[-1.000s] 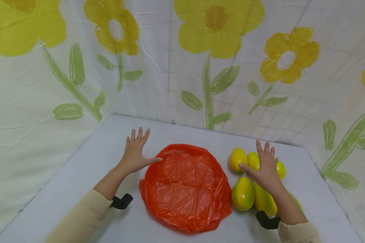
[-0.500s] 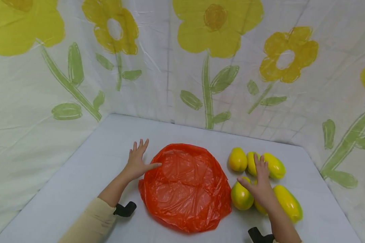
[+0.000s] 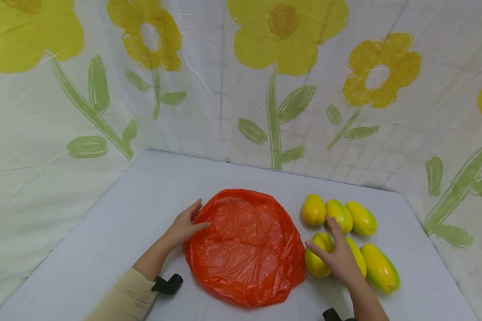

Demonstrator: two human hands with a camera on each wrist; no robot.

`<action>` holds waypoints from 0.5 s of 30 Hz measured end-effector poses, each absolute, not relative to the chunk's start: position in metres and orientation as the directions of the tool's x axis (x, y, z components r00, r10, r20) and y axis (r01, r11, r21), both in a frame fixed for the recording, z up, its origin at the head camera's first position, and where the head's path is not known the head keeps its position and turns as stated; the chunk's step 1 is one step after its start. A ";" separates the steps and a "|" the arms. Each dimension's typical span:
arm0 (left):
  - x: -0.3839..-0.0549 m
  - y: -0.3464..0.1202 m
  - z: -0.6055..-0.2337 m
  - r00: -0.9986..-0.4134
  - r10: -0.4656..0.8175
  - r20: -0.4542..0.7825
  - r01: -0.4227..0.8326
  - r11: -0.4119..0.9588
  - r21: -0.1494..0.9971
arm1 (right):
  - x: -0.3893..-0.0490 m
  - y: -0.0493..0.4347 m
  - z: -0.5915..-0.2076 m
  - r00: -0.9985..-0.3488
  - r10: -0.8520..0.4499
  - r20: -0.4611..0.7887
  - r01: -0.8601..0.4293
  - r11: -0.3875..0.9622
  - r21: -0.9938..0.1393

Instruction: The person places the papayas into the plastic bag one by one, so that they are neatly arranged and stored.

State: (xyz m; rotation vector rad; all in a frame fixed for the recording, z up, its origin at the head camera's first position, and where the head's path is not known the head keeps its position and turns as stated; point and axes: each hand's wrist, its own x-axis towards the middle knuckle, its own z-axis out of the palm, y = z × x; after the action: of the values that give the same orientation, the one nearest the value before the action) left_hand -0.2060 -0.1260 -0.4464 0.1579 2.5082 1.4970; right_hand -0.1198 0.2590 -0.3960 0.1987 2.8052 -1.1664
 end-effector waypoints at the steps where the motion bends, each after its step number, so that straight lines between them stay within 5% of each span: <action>1: -0.206 -0.126 -0.448 -0.970 0.204 -0.129 -0.020 0.467 0.884 | -0.120 0.258 -0.397 -0.985 0.088 -0.148 0.167 0.698 -0.696; 15: -0.202 -0.124 -0.459 -0.974 0.198 -0.109 -0.007 0.460 0.888 | -0.120 0.253 -0.409 -0.977 0.125 -0.171 0.209 0.688 -0.695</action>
State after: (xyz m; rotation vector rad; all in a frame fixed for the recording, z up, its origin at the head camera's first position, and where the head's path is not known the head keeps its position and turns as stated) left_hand -0.2024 -0.1243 -0.4588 0.1664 2.5102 1.5287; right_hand -0.1205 0.2531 -0.4093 0.2765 2.7842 -1.1678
